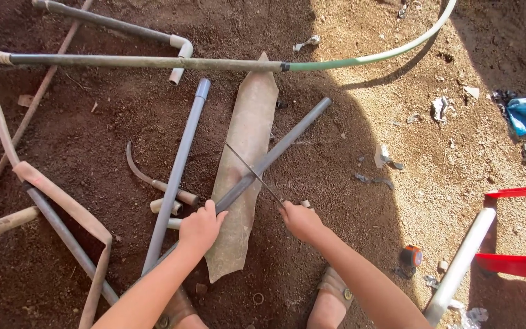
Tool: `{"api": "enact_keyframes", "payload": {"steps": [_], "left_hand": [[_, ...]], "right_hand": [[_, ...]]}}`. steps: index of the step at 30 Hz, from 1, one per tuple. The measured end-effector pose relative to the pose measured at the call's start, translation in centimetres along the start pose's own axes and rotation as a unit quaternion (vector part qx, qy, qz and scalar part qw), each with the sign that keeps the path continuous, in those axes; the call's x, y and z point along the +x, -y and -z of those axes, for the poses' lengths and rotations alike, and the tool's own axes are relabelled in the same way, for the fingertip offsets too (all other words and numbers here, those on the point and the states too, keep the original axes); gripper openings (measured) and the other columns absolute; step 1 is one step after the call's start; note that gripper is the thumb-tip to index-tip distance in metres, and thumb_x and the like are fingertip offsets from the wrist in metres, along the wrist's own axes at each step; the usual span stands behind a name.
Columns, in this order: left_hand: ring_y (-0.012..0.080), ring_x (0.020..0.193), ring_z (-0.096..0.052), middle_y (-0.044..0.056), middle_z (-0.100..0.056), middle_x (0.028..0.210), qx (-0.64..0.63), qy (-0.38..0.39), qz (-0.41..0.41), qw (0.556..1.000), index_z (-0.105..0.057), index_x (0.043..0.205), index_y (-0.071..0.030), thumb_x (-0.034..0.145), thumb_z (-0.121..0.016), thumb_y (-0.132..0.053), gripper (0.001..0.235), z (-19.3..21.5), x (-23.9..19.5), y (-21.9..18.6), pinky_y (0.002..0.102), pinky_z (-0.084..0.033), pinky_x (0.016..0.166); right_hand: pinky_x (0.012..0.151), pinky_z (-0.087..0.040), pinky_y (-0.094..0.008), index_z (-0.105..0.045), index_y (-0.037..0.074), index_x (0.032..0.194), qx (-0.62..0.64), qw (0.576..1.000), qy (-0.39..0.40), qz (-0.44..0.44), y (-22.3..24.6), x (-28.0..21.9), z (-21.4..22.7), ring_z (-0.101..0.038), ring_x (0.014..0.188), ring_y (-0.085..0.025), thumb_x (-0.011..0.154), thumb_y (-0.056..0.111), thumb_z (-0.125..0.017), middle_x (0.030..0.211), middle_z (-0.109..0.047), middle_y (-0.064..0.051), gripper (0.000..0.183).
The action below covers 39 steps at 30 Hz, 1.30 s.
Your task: The person uses a hacksaw to cut a gray PVC pipe that is resting on a flat stone. After cutting, they pick up a measuring tape and then handle a wooden stick and a small red pipe segment.
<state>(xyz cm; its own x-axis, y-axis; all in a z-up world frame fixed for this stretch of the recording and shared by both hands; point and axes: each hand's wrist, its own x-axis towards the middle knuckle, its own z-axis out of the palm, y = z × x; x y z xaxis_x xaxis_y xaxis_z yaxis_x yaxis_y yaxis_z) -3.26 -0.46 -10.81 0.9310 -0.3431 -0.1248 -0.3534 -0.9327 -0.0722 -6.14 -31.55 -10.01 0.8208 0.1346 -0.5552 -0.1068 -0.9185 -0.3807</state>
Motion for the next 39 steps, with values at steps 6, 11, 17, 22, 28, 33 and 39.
{"api": "enact_keyframes", "payload": {"steps": [6, 11, 17, 22, 28, 33, 39], "left_hand": [[0.0174, 0.051, -0.069, 0.0, -0.06, 0.065, -0.004, -0.031, 0.01, 0.999, -0.058, 0.097, -0.017, 0.104, -0.054, -0.061, 0.044, -0.9, 0.0, -0.1, 0.034, -0.056, 0.043], [0.0186, 0.052, -0.07, 0.004, -0.063, 0.065, -0.048, 0.057, 0.016, 0.997, -0.058, 0.098, -0.014, 0.108, -0.047, -0.06, 0.048, 1.5, 0.9, 0.1, 0.035, -0.057, 0.045], [0.0221, 0.06, -0.075, 0.006, -0.066, 0.069, -0.059, 0.095, 0.023, 0.993, -0.056, 0.1, -0.014, 0.107, -0.047, -0.063, 0.051, 1.2, 1.0, 0.2, 0.038, -0.061, 0.05], [0.0197, 0.053, -0.072, 0.005, -0.062, 0.063, -0.068, 0.093, 0.018, 0.993, -0.055, 0.096, -0.013, 0.109, -0.045, -0.061, 0.051, 1.3, 0.2, 0.1, 0.034, -0.06, 0.047], [0.017, 0.043, -0.065, 0.005, -0.058, 0.057, -0.084, 0.095, -0.002, 0.992, -0.055, 0.093, -0.012, 0.111, -0.045, -0.058, 0.05, 0.5, 0.6, 0.5, 0.031, -0.054, 0.039], [0.0247, 0.043, -0.062, 0.001, -0.064, 0.06, -0.116, 0.149, 0.051, 0.981, -0.048, 0.099, -0.014, 0.109, -0.046, -0.069, 0.055, -1.1, 1.6, 0.6, 0.037, -0.038, 0.033], [0.024, 0.041, -0.06, 0.001, -0.064, 0.059, -0.115, 0.137, 0.04, 0.983, -0.049, 0.099, -0.014, 0.109, -0.044, -0.069, 0.057, -1.2, 1.4, 0.7, 0.037, -0.038, 0.033]], "right_hand": [[0.07, -0.065, -0.053, -0.061, 0.007, 0.106, 0.024, 1.0, 0.009, 0.008, 0.2, 1.1, -1.3, -0.081, 0.083, -0.042, 0.113, 0.03, -0.045, 0.083, -0.077, -0.025, 0.03], [0.068, -0.064, -0.053, -0.06, 0.006, 0.104, 0.026, 1.0, 0.004, 0.012, 0.8, 0.3, 0.0, -0.08, 0.079, -0.043, 0.113, 0.031, -0.043, 0.08, -0.076, -0.025, 0.031], [0.057, -0.062, -0.045, -0.062, 0.005, 0.108, -0.012, 0.999, -0.018, 0.031, -1.1, 0.9, -1.7, -0.079, 0.069, -0.036, 0.114, 0.03, -0.045, 0.076, -0.074, -0.021, 0.031], [0.055, -0.06, -0.043, -0.065, 0.001, 0.119, -0.123, 0.989, 0.043, 0.072, -1.1, -2.4, -4.3, -0.076, 0.067, -0.035, 0.112, 0.023, -0.049, 0.081, -0.073, -0.02, 0.028], [0.058, -0.056, -0.038, -0.061, 0.005, 0.119, -0.192, 0.977, 0.081, 0.051, -0.6, -4.8, -1.2, -0.068, 0.066, -0.027, 0.112, 0.029, -0.046, 0.086, -0.069, -0.011, 0.029], [0.063, -0.051, -0.041, -0.055, 0.017, 0.104, 0.031, 0.99, 0.078, -0.116, -2.8, -6.8, -1.8, -0.064, 0.069, -0.021, 0.116, 0.051, -0.033, 0.084, -0.07, -0.002, 0.042], [0.069, -0.059, -0.023, -0.059, 0.019, 0.11, 0.039, 0.985, 0.105, -0.128, -4.9, -9.0, -2.8, -0.059, 0.071, -0.007, 0.117, 0.04, -0.04, 0.086, -0.065, 0.007, 0.029]]}}
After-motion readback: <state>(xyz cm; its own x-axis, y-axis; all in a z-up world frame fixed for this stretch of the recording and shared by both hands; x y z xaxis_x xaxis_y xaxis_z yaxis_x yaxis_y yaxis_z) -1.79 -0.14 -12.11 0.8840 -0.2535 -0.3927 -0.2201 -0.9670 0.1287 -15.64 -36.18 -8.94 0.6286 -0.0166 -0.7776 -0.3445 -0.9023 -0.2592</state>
